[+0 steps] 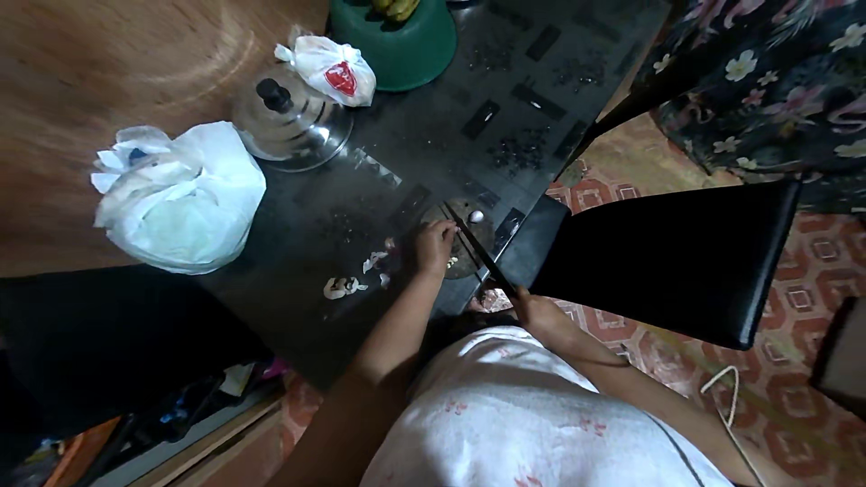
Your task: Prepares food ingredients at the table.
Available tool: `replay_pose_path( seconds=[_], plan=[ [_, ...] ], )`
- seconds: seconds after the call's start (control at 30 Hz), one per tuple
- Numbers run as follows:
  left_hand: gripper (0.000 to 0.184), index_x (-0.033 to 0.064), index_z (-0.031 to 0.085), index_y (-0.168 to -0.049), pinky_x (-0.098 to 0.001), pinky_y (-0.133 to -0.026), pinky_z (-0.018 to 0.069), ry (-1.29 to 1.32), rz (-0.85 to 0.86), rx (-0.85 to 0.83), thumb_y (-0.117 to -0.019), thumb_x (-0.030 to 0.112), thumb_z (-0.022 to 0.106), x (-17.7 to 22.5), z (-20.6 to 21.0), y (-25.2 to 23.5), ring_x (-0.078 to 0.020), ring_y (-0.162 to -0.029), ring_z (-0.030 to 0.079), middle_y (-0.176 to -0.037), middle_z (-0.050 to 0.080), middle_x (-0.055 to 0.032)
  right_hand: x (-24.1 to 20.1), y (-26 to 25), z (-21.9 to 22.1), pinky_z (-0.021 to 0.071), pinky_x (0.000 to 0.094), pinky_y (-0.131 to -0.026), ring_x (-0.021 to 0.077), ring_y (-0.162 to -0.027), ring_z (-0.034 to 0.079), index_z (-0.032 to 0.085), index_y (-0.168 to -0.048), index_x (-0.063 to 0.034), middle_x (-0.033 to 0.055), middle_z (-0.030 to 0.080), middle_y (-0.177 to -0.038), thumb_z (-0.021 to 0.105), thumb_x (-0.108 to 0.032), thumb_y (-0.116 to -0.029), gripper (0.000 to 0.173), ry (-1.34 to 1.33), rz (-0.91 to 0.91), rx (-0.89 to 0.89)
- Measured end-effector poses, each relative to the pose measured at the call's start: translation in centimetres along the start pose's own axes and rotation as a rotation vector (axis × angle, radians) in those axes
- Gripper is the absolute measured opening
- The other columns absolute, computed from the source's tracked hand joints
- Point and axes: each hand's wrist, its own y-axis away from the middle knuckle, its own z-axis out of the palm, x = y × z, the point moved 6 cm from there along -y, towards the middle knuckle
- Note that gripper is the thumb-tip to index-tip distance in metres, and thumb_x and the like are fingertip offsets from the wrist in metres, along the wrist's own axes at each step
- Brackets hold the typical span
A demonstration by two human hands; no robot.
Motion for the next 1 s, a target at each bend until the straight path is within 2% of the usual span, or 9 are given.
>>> replay_pose_path(
  seconds=[0.13,0.3,0.47,0.7,0.9,1.0],
  plan=[
    [0.015,0.0045,0.077,-0.108,-0.0429,-0.1,0.0546,0.013,0.006,0.004,-0.099,0.012,0.067,0.1,0.0,0.0,-0.0244,-0.108,0.07,-0.115,0.073,-0.0118,-0.2,-1.2,0.3,0.0513,0.0606,-0.098,0.0443,-0.117,0.065,0.041,-0.148,-0.0037,0.0269,0.066,-0.123,0.037,-0.032,-0.1117,0.046,0.003,0.056,-0.034],
    [0.014,0.0071,0.076,-0.108,-0.043,-0.099,0.0553,-0.014,0.023,0.014,-0.099,0.014,0.067,-0.2,0.1,0.0,-0.0223,-0.107,0.07,-0.114,0.074,-0.0094,-0.9,-3.4,0.9,0.0513,0.0603,-0.099,0.0442,-0.121,0.064,0.037,-0.15,-0.0039,0.0267,0.063,-0.129,0.041,-0.025,-0.11,0.045,0.01,0.103,-0.073],
    [0.018,0.0059,0.075,-0.112,-0.0423,-0.102,0.0535,-0.012,-0.017,-0.053,-0.1012,0.016,0.064,-0.2,-0.2,-0.2,-0.0226,-0.112,0.069,-0.118,0.072,-0.0104,-0.5,-1.6,0.2,0.0526,0.0601,-0.096,0.0437,-0.114,0.067,0.044,-0.146,-0.0038,0.0259,0.066,-0.12,0.036,-0.03,-0.1118,0.044,-0.024,-0.018,0.032],
    [0.013,0.0044,0.075,-0.107,-0.0407,-0.101,0.0546,0.036,-0.021,-0.006,-0.0982,0.011,0.067,-0.3,0.0,-0.1,-0.0217,-0.109,0.069,-0.115,0.072,-0.0118,0.0,-0.3,0.1,0.0536,0.0597,-0.094,0.0432,-0.112,0.067,0.047,-0.142,-0.0036,0.0252,0.068,-0.116,0.036,-0.033,-0.1116,0.043,-0.013,-0.008,0.031],
    [0.013,0.0037,0.075,-0.106,-0.0397,-0.098,0.0566,0.076,0.002,-0.013,-0.0985,0.012,0.068,-0.8,0.2,0.1,-0.0213,-0.106,0.07,-0.113,0.071,-0.0124,0.0,-1.6,1.1,0.0523,0.0614,-0.096,0.0438,-0.117,0.066,0.04,-0.149,-0.0064,0.0253,0.066,-0.124,0.038,-0.03,-0.1108,0.044,-0.018,0.069,-0.04],
    [0.013,0.0023,0.075,-0.105,-0.04,-0.098,0.0566,0.073,0.035,-0.003,-0.0981,0.011,0.068,-0.8,0.2,0.1,-0.0226,-0.106,0.07,-0.113,0.072,-0.0136,-0.6,-2.9,1.3,0.051,0.061,-0.098,0.0441,-0.12,0.064,0.039,-0.148,-0.0038,0.0269,0.064,-0.127,0.039,-0.027,-0.111,0.044,-0.038,0.056,-0.06]
  ],
)
